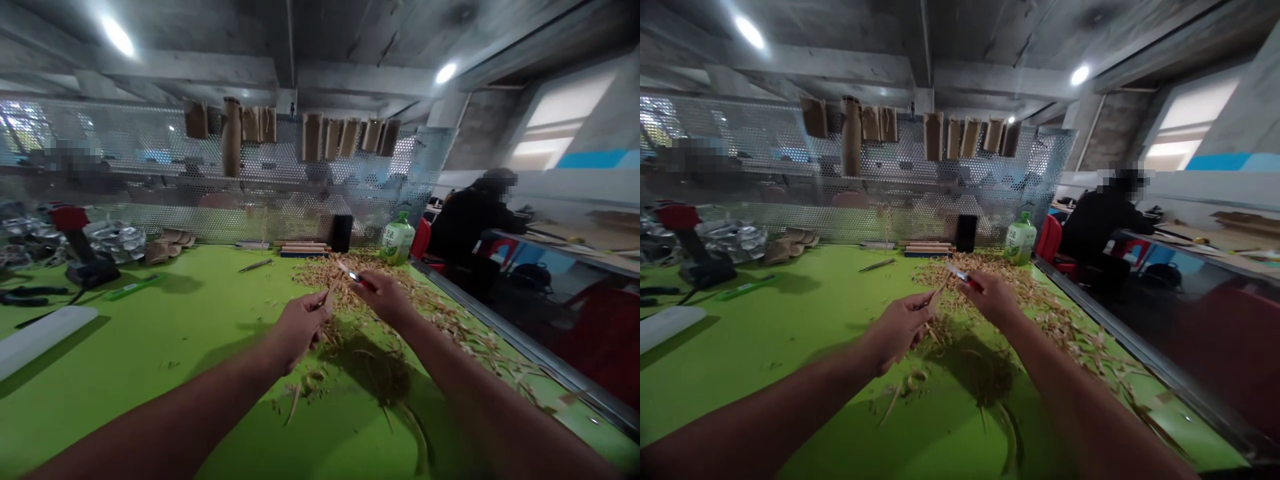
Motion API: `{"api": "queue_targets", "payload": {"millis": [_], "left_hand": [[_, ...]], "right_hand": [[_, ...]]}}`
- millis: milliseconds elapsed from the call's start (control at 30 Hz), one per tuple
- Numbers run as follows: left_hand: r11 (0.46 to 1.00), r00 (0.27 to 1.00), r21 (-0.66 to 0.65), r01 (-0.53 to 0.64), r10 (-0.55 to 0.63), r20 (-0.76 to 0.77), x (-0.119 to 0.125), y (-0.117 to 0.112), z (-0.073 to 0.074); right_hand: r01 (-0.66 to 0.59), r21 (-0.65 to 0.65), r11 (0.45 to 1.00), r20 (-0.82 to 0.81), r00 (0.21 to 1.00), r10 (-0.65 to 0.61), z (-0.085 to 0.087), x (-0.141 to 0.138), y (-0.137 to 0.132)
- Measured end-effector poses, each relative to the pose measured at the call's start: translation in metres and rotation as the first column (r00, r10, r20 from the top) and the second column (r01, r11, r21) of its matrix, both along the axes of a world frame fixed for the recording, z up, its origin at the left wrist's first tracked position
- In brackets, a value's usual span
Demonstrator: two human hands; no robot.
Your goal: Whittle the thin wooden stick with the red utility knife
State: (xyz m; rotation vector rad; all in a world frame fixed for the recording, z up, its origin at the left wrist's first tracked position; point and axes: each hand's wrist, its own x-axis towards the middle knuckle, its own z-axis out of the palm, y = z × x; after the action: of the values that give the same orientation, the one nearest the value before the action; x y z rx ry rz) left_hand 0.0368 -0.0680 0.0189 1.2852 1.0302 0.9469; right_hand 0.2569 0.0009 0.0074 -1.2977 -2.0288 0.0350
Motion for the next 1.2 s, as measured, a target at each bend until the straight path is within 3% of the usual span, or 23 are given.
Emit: {"api": "queue_targets", "payload": {"millis": [133,233,500,633,700,800,900,967,1067,1200], "left_hand": [[0.999,1.000,0.024,-0.023,0.023,0.007,0.000,0.000,0.001],[0.999,0.999,0.032,-0.039,0.038,0.027,-0.001,0.001,0.001],[1.000,1.000,-0.007,-0.026,0.026,0.013,-0.004,-0.001,0.006],[0.999,1.000,-0.023,-0.026,0.026,-0.004,-0.004,-0.002,0.009],[0.999,1.000,-0.017,-0.029,0.029,-0.006,-0.004,-0.004,0.010],[1.000,1.000,-0.011,0.027,-0.027,-0.002,-0.003,-0.008,0.010],[0.999,0.999,-0.001,0.032,-0.032,-0.009,-0.002,-0.007,0.005],[1.000,1.000,0.022,-0.001,0.001,-0.002,-0.002,-0.003,0.001],[0.999,0.999,0.047,-0.023,0.022,0.037,-0.003,0.002,-0.004],[0.999,0.999,0.029,-0.017,0.016,0.046,-0.003,0.005,-0.005]], "right_hand": [[-0.121,-0.062,0.991,0.073,0.989,0.126,-0.004,-0.018,-0.012],[-0.137,-0.075,0.988,0.140,0.979,0.146,-0.004,-0.021,-0.016],[0.024,0.035,0.999,0.169,0.985,-0.030,0.004,-0.014,-0.014],[0.044,0.059,0.997,0.165,0.985,-0.054,0.004,-0.006,-0.005],[0.109,0.043,0.993,0.083,0.990,-0.112,0.004,0.007,0.004],[0.309,-0.023,0.951,-0.094,0.946,-0.310,0.006,0.039,0.022],[0.399,0.029,0.916,-0.157,0.907,-0.390,0.008,0.058,0.030],[0.320,0.067,0.945,-0.158,0.939,-0.307,0.006,0.053,0.028],[0.103,0.076,0.992,-0.094,0.991,-0.096,0.002,0.027,0.015],[-0.069,0.023,0.997,0.006,0.998,0.069,-0.001,-0.001,-0.002]]}}
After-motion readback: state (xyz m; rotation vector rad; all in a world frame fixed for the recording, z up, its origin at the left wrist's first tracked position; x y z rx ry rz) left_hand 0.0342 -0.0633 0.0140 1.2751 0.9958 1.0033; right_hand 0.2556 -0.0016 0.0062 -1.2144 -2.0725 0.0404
